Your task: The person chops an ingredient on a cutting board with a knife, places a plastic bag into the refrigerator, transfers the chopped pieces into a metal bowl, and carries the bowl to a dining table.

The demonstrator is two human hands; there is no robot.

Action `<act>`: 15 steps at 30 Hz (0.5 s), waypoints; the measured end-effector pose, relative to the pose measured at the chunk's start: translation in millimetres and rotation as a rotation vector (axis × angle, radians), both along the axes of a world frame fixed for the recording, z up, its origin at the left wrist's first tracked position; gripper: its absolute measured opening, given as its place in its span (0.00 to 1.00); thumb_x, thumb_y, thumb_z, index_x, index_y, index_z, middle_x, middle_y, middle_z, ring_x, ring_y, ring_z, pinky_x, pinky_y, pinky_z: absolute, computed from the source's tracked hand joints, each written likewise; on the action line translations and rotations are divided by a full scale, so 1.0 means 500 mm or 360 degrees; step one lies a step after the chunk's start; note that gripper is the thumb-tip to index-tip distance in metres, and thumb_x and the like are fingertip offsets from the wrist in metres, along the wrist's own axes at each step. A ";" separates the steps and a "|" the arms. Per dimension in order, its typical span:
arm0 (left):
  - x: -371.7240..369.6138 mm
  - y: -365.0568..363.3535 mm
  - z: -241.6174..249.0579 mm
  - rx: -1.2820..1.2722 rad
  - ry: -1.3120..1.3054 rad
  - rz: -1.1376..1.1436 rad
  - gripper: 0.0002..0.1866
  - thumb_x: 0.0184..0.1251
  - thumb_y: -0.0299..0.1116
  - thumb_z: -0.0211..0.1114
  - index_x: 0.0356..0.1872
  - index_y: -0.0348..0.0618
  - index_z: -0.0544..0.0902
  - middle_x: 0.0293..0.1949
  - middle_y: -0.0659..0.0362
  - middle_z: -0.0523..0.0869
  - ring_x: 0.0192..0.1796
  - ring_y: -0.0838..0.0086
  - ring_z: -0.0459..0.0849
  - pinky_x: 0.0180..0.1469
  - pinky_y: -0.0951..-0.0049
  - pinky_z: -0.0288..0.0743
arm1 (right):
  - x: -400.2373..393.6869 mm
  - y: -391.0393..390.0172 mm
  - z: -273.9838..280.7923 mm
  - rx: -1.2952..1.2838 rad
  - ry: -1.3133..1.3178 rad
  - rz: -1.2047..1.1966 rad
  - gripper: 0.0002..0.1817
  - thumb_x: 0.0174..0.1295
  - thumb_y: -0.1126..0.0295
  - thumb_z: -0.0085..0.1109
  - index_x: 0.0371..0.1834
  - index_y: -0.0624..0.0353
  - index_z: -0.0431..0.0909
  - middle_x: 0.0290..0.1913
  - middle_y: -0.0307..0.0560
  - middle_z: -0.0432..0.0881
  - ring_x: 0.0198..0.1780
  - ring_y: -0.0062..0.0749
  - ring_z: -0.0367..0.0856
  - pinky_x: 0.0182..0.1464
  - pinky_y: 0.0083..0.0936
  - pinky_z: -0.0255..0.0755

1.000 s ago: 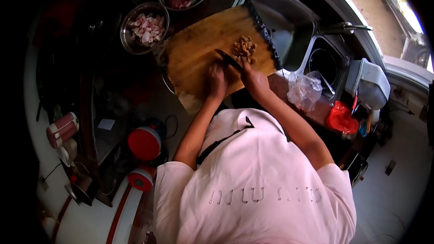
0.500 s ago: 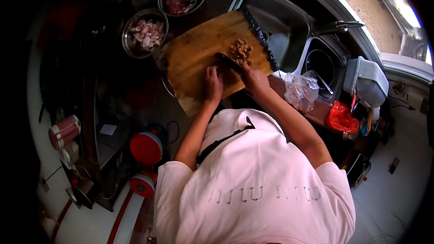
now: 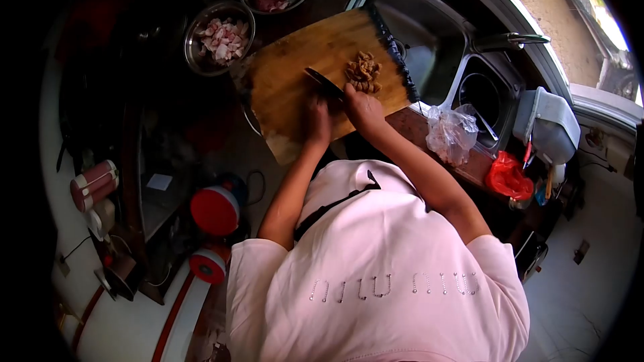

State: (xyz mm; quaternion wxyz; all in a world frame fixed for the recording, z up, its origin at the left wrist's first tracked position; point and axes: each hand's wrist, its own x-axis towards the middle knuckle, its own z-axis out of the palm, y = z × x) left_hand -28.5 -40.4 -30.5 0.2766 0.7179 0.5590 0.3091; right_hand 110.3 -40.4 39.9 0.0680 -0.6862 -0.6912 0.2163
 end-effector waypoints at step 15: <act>-0.022 -0.033 -0.020 0.0098 0.0321 0.0273 0.11 0.57 0.32 0.62 0.39 0.38 0.75 0.36 0.45 0.78 0.42 0.48 0.75 0.45 0.55 0.70 | -0.003 -0.052 0.054 -0.0128 -0.0082 0.0083 0.04 0.58 0.74 0.46 0.36 0.58 0.66 0.25 0.59 0.79 0.29 0.56 0.80 0.27 0.47 0.72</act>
